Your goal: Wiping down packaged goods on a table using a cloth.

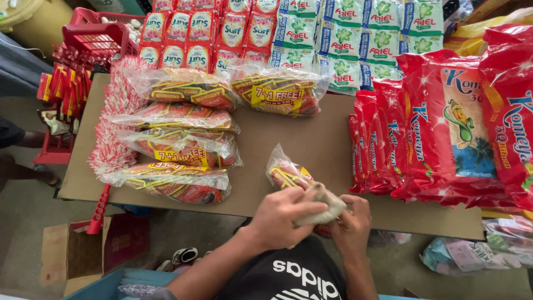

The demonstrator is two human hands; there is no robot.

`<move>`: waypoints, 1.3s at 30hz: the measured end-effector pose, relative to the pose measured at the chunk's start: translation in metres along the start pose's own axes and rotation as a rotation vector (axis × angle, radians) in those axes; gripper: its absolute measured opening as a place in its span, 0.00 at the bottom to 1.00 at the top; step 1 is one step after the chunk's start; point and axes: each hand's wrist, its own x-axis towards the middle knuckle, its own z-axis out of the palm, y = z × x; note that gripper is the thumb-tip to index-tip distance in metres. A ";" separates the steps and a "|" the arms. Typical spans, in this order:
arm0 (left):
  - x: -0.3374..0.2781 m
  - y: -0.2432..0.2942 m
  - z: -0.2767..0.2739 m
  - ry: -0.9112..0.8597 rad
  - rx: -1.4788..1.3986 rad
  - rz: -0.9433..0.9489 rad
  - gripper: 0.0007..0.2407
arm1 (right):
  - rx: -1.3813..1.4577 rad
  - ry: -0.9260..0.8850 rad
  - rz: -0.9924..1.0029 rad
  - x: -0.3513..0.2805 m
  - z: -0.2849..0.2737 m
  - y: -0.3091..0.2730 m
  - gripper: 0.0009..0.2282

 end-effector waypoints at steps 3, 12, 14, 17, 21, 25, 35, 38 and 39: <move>-0.001 -0.014 0.015 -0.048 0.213 -0.007 0.13 | -0.015 -0.016 -0.029 0.000 0.001 -0.002 0.09; 0.006 -0.028 0.012 0.094 0.321 -0.204 0.17 | 0.012 0.041 0.011 0.005 -0.001 -0.020 0.07; 0.003 -0.018 0.015 0.098 0.213 -0.182 0.17 | 0.018 0.043 0.016 0.002 0.000 -0.015 0.08; 0.001 -0.021 0.019 -0.027 0.144 -0.105 0.16 | -0.008 0.028 -0.024 0.001 0.002 -0.011 0.08; 0.002 -0.056 0.011 0.111 0.395 -0.231 0.15 | 0.043 0.007 0.041 0.009 -0.004 -0.027 0.06; -0.007 -0.088 -0.001 0.339 0.356 -0.466 0.19 | 0.066 -0.048 0.165 0.016 -0.009 -0.034 0.05; -0.075 -0.173 0.051 0.528 0.033 -0.773 0.18 | 0.050 0.003 0.164 0.013 -0.002 -0.023 0.04; -0.085 -0.181 0.056 0.573 0.053 -0.803 0.18 | 0.056 0.013 0.136 0.011 -0.002 -0.020 0.04; -0.084 -0.178 0.054 0.538 0.085 -0.831 0.19 | 0.070 0.012 0.184 0.009 -0.001 -0.018 0.05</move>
